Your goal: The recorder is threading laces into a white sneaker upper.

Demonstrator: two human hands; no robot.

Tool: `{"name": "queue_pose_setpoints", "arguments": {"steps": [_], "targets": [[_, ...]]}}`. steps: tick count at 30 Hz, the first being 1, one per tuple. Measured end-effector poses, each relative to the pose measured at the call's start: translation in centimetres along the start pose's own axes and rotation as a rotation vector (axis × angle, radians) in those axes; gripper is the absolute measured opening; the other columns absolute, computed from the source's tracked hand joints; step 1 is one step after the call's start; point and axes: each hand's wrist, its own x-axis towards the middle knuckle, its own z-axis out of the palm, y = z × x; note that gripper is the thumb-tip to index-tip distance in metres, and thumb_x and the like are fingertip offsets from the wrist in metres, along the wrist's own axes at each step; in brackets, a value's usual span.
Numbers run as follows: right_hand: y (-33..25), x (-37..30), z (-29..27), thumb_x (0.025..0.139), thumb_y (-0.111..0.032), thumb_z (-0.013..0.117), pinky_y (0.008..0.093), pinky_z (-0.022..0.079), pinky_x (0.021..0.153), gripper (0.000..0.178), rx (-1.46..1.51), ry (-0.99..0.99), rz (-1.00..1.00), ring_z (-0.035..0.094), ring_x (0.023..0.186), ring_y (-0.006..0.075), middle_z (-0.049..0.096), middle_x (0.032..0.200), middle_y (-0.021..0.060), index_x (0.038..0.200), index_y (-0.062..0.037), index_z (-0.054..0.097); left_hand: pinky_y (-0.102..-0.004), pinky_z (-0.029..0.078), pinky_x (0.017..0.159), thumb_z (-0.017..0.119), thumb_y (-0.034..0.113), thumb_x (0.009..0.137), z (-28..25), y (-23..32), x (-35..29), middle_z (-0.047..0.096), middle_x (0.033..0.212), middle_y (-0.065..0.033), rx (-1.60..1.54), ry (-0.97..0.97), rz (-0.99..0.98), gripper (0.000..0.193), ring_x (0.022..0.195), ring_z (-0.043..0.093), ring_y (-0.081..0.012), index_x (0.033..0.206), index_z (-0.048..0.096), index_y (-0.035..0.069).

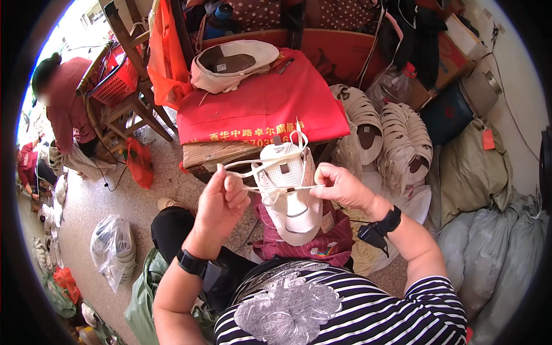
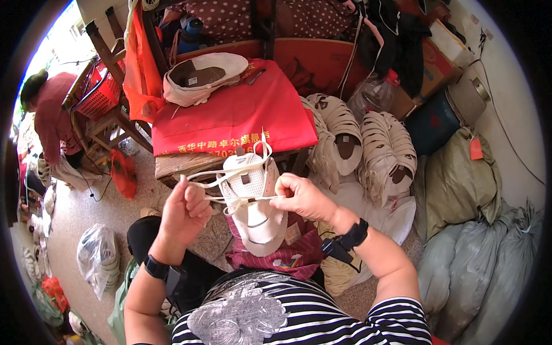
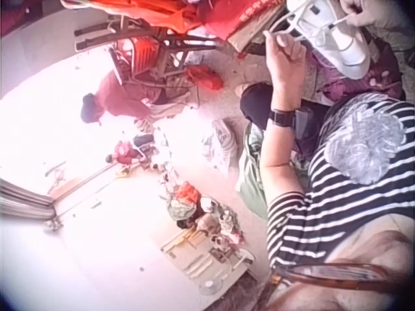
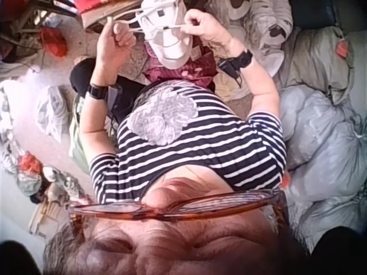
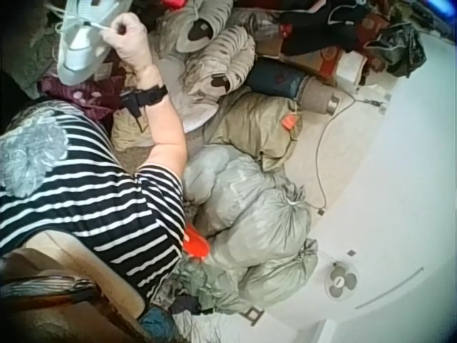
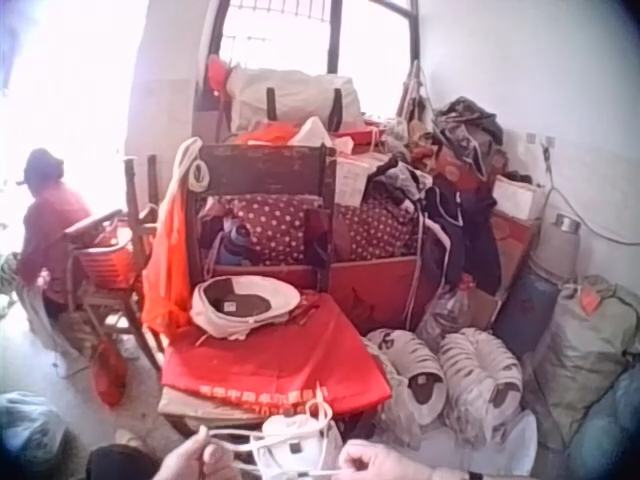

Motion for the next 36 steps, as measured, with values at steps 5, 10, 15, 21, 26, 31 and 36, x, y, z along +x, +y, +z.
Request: {"name": "queue_pose_setpoints", "arguments": {"steps": [5,10,15,21,26,31,36], "targets": [[-1.9,0.1,2.8,0.077,-0.008,0.07,0.0373,0.04,0.05,0.025,-0.521,0.341,-0.259,0.051,0.056,0.0262,0.046,0.066,0.0103,0.066,-0.005,0.048,-0.0276,0.031,0.055,0.035,0.037,0.107,4.3,1.3,0.1,0.033,0.06,0.0011,0.144,-0.143,0.049,0.05,0.051,0.03,-0.0103,0.064,0.041,0.011],[0.1,0.7,3.6,0.082,-0.015,0.069,0.0415,0.043,0.051,0.029,-0.687,0.381,-0.467,0.054,0.058,0.0327,0.048,0.066,0.0121,0.065,-0.0046,0.049,-0.0273,0.026,0.056,0.033,0.037,0.107,7.8,1.3,-0.4,0.033,0.058,0.0008,0.347,-0.213,0.095,0.054,0.054,0.027,-0.0106,0.06,0.037,0.01],[0.5,-0.3,3.4,0.084,-0.016,0.069,0.041,0.045,0.052,0.024,-0.706,0.419,-0.437,0.056,0.06,0.0322,0.05,0.07,0.0116,0.071,-0.0052,0.052,-0.0276,0.027,0.055,0.032,0.032,0.107,12.0,2.7,-3.1,0.033,0.057,-0.0002,0.447,-0.347,0.238,0.054,0.054,0.028,-0.0111,0.058,0.037,0.011],[-0.4,-1.0,3.0,0.087,-0.015,0.069,0.0392,0.048,0.055,0.014,-0.662,0.249,-0.485,0.058,0.063,0.0306,0.054,0.079,0.0104,0.084,-0.0059,0.058,-0.0276,0.029,0.052,0.022,0.04,0.108,14.1,3.1,-3.7,0.032,0.053,0.0037,0.523,-0.4,0.39,0.063,0.047,0.031,-0.0103,0.052,0.037,0.015],[-3.1,1.0,3.9,0.091,-0.011,0.064,0.0315,0.05,0.066,0.012,-0.319,0.261,-0.349,0.064,0.071,0.0201,0.062,0.084,0.008,0.1,-0.0033,0.062,-0.028,0.03,0.056,0.024,0.036,0.109,12.7,3.9,-2.4,0.038,0.063,-0.0002,0.508,-0.4,0.412,0.055,0.052,0.031,-0.0112,0.066,0.044,0.008],[-6.3,4.6,4.8,0.099,-0.018,0.056,0.0259,0.049,0.071,0.018,-0.009,0.191,-0.179,0.059,0.078,0.0078,0.068,0.094,0.0033,0.106,-0.0019,0.063,-0.0284,0.032,0.058,0.024,0.035,0.109,12.3,4.4,-1.8,0.04,0.068,-0.001,0.474,-0.364,0.471,0.051,0.055,0.036,-0.012,0.076,0.051,0.006],[-5.6,6.7,4.4,0.103,-0.028,0.051,0.0219,0.046,0.078,0.027,0.254,-0.294,0.042,0.057,0.084,0.0058,0.065,0.094,-0.0003,0.108,-0.0045,0.063,-0.0266,0.042,0.064,0.03,0.037,0.108,11.4,5.5,-2.2,0.054,0.075,-0.0062,0.458,-0.406,0.471,0.053,0.066,0.051,-0.0143,0.092,0.06,-0.003]]}}
